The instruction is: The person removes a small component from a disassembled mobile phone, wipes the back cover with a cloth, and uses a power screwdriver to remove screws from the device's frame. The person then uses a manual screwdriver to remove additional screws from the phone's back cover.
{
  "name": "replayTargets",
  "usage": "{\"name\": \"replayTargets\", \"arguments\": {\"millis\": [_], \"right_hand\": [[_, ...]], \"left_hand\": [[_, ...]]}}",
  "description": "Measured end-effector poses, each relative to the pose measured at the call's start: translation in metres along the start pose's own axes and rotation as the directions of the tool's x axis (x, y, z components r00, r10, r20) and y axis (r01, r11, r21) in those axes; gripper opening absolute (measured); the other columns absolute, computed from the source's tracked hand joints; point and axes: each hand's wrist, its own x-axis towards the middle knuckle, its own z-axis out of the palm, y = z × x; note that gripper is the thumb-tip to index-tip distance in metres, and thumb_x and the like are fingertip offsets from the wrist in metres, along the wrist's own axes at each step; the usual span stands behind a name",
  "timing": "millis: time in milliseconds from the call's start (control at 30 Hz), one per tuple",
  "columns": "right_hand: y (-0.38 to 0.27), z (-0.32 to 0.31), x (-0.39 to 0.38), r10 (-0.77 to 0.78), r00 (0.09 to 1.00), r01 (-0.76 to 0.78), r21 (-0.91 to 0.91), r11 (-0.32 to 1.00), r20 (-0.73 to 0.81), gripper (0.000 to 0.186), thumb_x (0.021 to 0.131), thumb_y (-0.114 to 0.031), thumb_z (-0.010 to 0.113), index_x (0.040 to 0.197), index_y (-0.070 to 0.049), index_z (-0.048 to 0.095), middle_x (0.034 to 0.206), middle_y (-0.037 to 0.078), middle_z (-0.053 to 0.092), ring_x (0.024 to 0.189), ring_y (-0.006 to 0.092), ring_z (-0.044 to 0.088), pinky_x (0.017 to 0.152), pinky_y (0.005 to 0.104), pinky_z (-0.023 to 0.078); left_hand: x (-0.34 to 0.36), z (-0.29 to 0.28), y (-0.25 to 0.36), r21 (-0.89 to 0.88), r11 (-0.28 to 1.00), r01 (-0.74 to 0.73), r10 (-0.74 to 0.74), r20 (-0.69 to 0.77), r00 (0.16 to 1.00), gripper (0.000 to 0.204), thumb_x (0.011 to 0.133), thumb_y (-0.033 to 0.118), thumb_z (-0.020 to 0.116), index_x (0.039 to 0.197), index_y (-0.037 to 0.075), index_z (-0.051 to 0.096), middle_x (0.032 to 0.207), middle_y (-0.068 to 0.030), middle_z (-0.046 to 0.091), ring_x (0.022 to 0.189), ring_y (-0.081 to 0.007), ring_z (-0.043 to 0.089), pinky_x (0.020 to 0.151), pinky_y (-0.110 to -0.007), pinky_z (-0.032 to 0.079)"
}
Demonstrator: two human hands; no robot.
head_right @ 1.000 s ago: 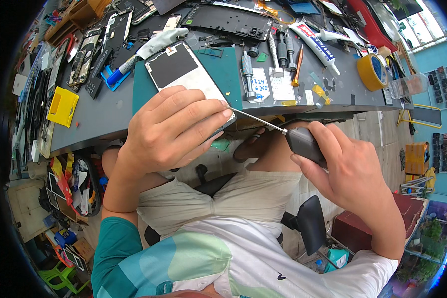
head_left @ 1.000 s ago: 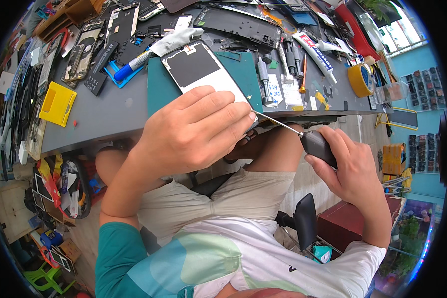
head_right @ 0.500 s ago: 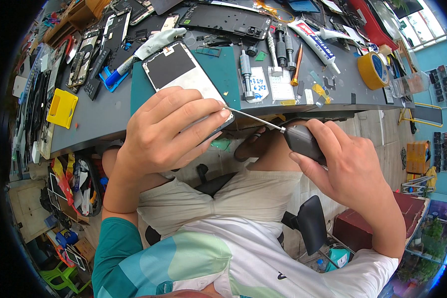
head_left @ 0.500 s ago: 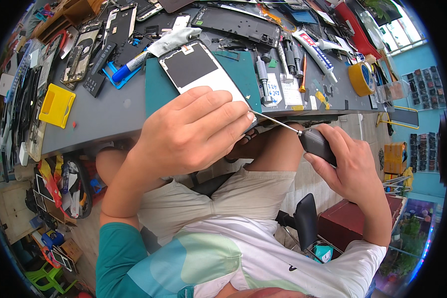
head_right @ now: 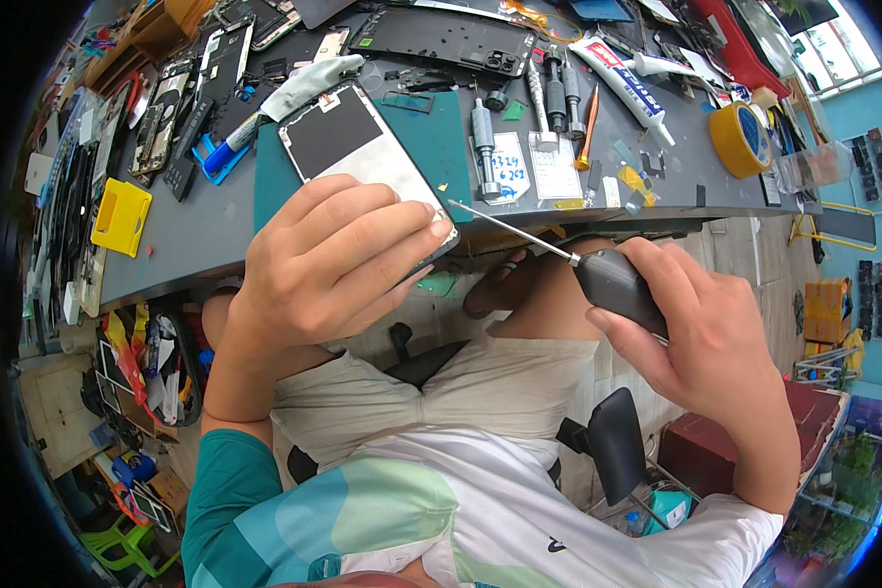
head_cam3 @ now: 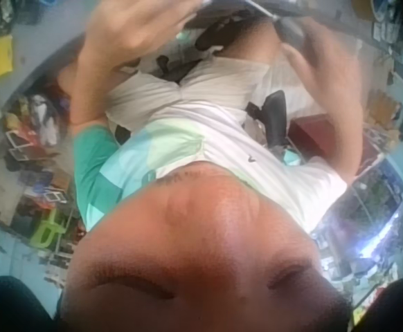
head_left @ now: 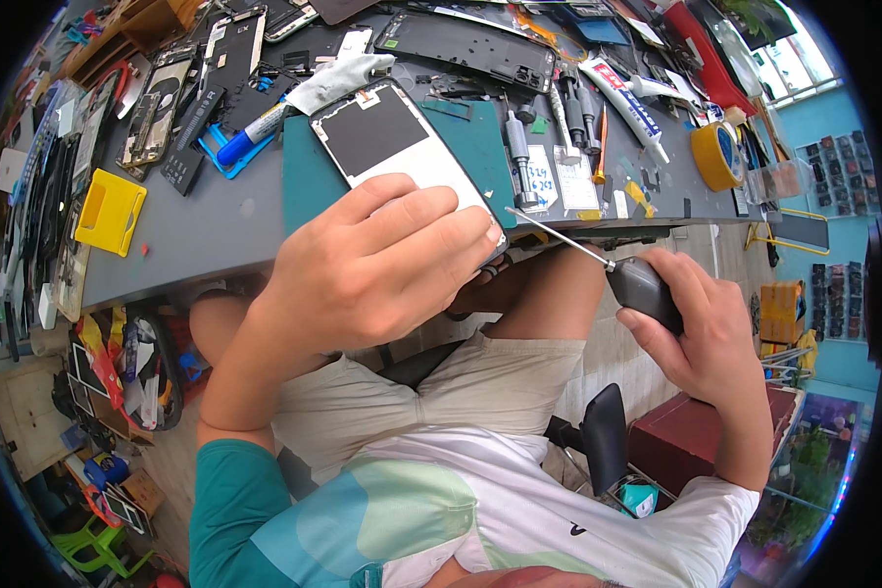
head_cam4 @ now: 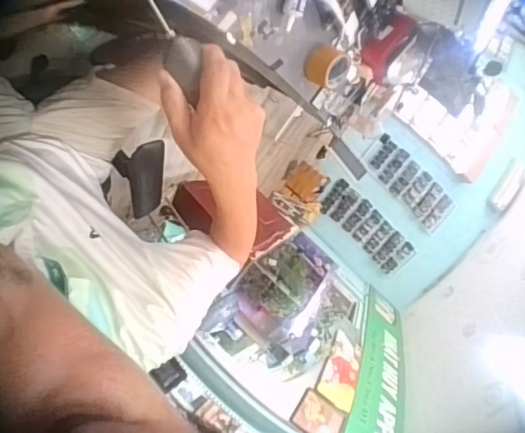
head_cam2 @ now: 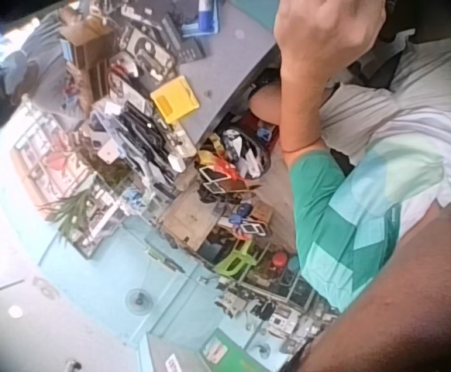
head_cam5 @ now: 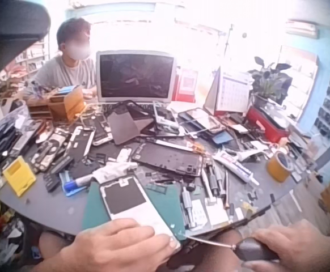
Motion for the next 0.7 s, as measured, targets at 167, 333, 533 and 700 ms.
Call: {"name": "replayTargets", "arguments": {"millis": [167, 333, 533, 700], "right_hand": [[-0.0015, 0.0038, 0.0021, -0.002, 1.0, 0.003, -0.041, 0.999, 0.031, 0.055, 0.095, -0.031, 0.086, 0.133, 0.002, 0.064, 0.102, 0.016, 0.072, 0.072, 0.0348, 0.072, 0.062, 0.0443, 0.055], [-0.003, 0.002, 0.0038, -0.004, 0.999, 0.006, -0.056, 0.998, 0.034, 0.055, 0.095, -0.032, 0.086, 0.133, 0.002, 0.064, 0.101, 0.016, 0.072, 0.07, 0.0342, 0.071, 0.061, 0.0443, 0.055], [-0.0031, -0.0002, 0.0028, -0.005, 0.999, 0.009, -0.075, 0.997, 0.051, 0.056, 0.095, -0.032, 0.086, 0.133, 0.002, 0.064, 0.102, 0.015, 0.071, 0.072, 0.034, 0.071, 0.061, 0.0438, 0.055], [-0.0035, 0.0007, 0.0022, 0.004, 0.997, 0.002, -0.087, 0.996, 0.072, 0.056, 0.095, -0.034, 0.085, 0.133, 0.001, 0.064, 0.099, 0.015, 0.07, 0.071, 0.0355, 0.07, 0.061, 0.0448, 0.053]], "left_hand": [[-0.0016, 0.0015, -0.0034, 0.006, 0.999, -0.045, 0.045, 0.01, 0.999, 0.028, 0.081, 0.01, 0.079, 0.107, 0.0, 0.081, 0.115, -0.008, 0.075, 0.107, -0.0238, 0.072, 0.09, -0.04, 0.058], [-0.0003, -0.0025, 0.0004, -0.012, 1.0, 0.016, -0.015, 0.036, 0.999, 0.036, 0.072, 0.003, 0.08, 0.108, 0.003, 0.083, 0.118, -0.004, 0.078, 0.106, -0.0221, 0.074, 0.092, -0.039, 0.059], [0.0001, -0.0007, 0.0009, -0.02, 1.0, 0.019, -0.018, 0.029, 0.999, 0.037, 0.072, 0.003, 0.08, 0.109, 0.003, 0.082, 0.117, -0.004, 0.077, 0.106, -0.0219, 0.073, 0.092, -0.039, 0.059], [-0.003, 0.0011, -0.0009, -0.037, 0.999, 0.006, -0.005, 0.008, 1.0, 0.036, 0.074, 0.006, 0.081, 0.11, 0.004, 0.082, 0.119, -0.0048, 0.077, 0.106, -0.0222, 0.073, 0.093, -0.039, 0.059]]}}
